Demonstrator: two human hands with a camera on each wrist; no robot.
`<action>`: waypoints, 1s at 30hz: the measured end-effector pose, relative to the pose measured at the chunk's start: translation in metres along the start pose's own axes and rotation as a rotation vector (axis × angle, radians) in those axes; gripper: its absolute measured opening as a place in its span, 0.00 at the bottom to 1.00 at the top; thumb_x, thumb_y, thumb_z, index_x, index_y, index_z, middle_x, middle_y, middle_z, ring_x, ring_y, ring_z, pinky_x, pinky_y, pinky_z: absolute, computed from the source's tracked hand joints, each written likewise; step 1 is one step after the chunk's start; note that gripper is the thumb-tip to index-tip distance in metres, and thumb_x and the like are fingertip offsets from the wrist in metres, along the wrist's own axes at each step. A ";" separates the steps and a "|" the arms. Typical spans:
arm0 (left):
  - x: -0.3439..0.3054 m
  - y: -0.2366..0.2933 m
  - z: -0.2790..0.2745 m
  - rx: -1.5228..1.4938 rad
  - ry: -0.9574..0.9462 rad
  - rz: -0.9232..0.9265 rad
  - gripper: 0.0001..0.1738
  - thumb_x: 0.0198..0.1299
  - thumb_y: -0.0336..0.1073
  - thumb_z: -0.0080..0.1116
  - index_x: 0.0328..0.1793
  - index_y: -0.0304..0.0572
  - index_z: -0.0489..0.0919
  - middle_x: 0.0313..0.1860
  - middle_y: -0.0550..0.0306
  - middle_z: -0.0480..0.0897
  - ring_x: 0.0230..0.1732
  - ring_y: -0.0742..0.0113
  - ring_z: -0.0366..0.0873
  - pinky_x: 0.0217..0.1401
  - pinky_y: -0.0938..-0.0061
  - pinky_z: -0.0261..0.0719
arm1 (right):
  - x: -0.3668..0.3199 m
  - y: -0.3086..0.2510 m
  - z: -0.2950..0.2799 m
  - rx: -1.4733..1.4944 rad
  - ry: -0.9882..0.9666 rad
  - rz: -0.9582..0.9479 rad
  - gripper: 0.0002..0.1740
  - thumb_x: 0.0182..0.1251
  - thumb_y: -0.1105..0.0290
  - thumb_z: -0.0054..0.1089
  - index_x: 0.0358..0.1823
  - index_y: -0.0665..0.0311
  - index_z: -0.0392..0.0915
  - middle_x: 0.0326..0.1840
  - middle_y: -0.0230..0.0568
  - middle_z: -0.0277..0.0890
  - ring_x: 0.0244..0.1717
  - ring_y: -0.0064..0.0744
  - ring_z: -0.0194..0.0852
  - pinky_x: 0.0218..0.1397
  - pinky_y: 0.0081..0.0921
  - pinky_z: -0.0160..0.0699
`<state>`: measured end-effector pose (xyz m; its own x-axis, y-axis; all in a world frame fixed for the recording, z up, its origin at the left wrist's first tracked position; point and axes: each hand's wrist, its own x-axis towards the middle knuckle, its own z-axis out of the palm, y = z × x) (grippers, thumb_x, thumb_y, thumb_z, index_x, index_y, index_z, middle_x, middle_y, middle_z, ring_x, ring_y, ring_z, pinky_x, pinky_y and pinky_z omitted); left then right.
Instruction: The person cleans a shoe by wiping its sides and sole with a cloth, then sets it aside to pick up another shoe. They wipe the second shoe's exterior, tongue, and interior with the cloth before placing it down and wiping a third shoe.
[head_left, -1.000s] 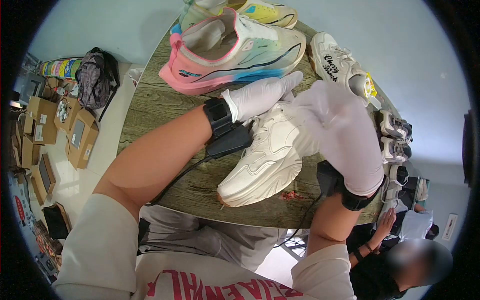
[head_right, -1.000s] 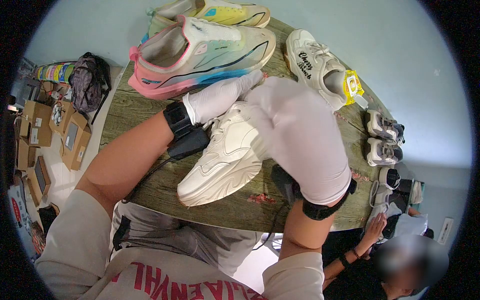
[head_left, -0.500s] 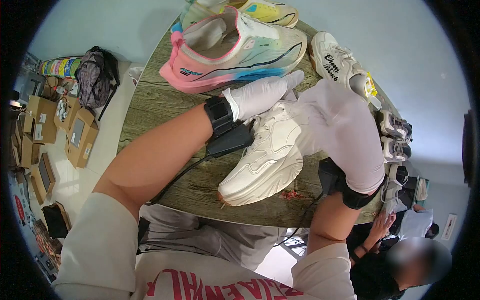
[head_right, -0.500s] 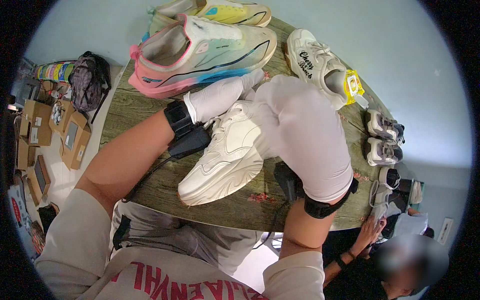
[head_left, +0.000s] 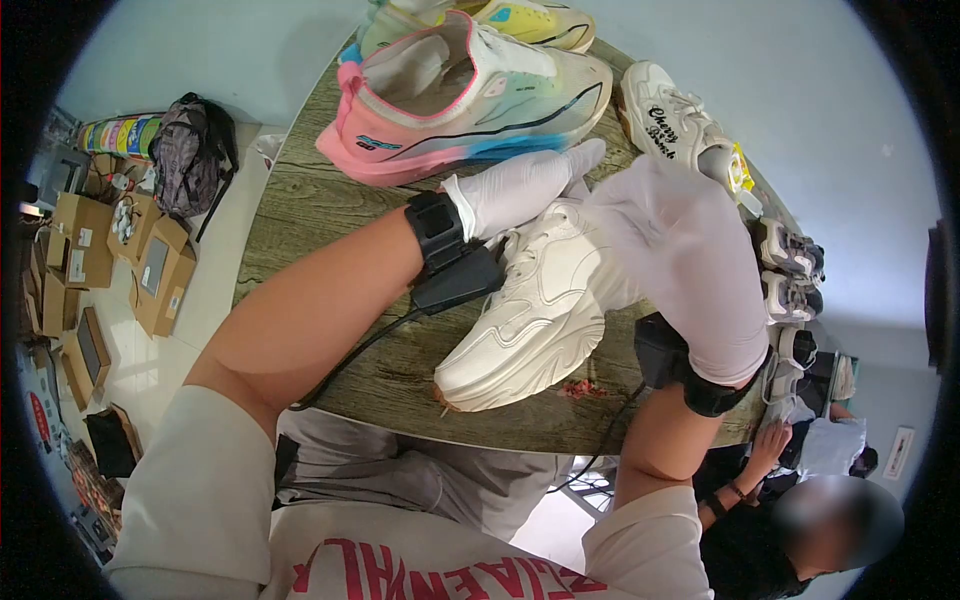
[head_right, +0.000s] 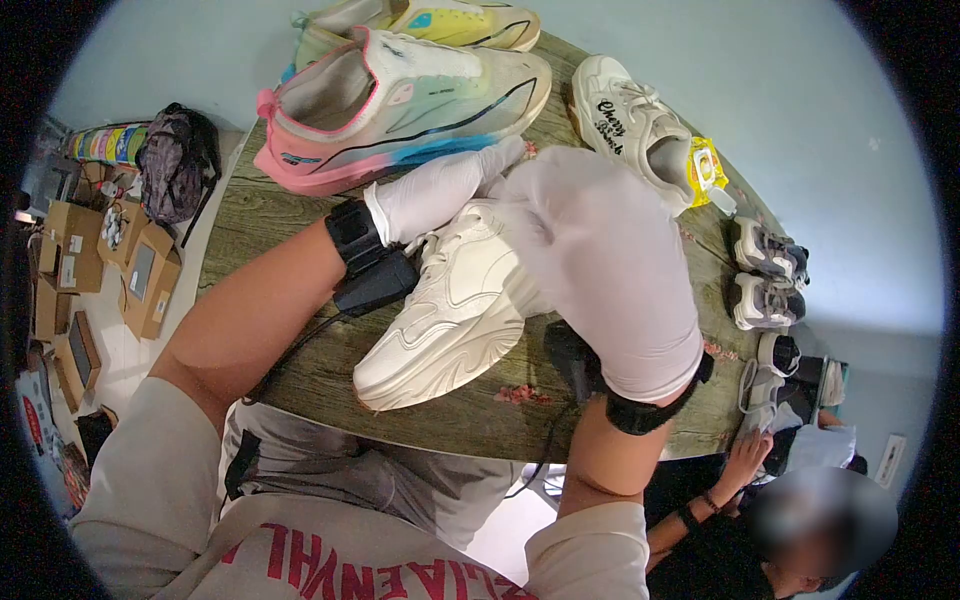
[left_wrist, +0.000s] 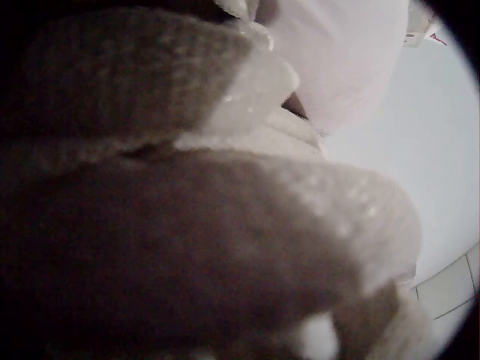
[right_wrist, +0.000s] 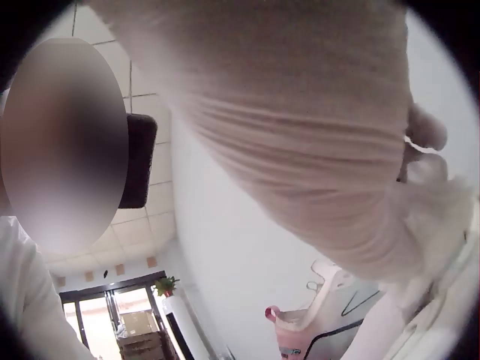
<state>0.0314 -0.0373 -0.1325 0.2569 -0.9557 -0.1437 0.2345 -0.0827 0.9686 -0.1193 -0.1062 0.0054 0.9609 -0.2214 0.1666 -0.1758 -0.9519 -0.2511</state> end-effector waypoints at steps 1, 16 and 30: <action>0.001 -0.006 0.003 0.000 -0.001 -0.001 0.38 0.76 0.67 0.43 0.45 0.35 0.86 0.34 0.57 0.84 0.35 0.70 0.77 0.45 0.72 0.77 | 0.003 -0.005 0.002 0.036 0.039 -0.028 0.06 0.62 0.72 0.69 0.37 0.66 0.83 0.36 0.45 0.81 0.38 0.47 0.79 0.42 0.36 0.77; -0.012 0.013 0.007 -0.185 -0.020 0.031 0.28 0.81 0.56 0.41 0.66 0.40 0.78 0.57 0.57 0.84 0.54 0.71 0.81 0.60 0.73 0.79 | 0.004 0.006 0.016 -0.087 0.171 -0.278 0.07 0.61 0.68 0.67 0.36 0.62 0.82 0.37 0.46 0.79 0.38 0.53 0.79 0.39 0.45 0.78; -0.006 0.010 0.005 -0.056 -0.054 -0.042 0.45 0.77 0.66 0.38 0.42 0.24 0.87 0.33 0.52 0.88 0.33 0.71 0.80 0.43 0.75 0.77 | -0.003 0.030 -0.014 0.104 0.016 0.140 0.08 0.61 0.69 0.67 0.35 0.67 0.83 0.27 0.49 0.79 0.27 0.48 0.78 0.33 0.34 0.75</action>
<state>0.0278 -0.0332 -0.1206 0.1952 -0.9656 -0.1719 0.2970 -0.1089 0.9487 -0.1306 -0.1368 0.0103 0.9249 -0.3543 0.1377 -0.2838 -0.8846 -0.3700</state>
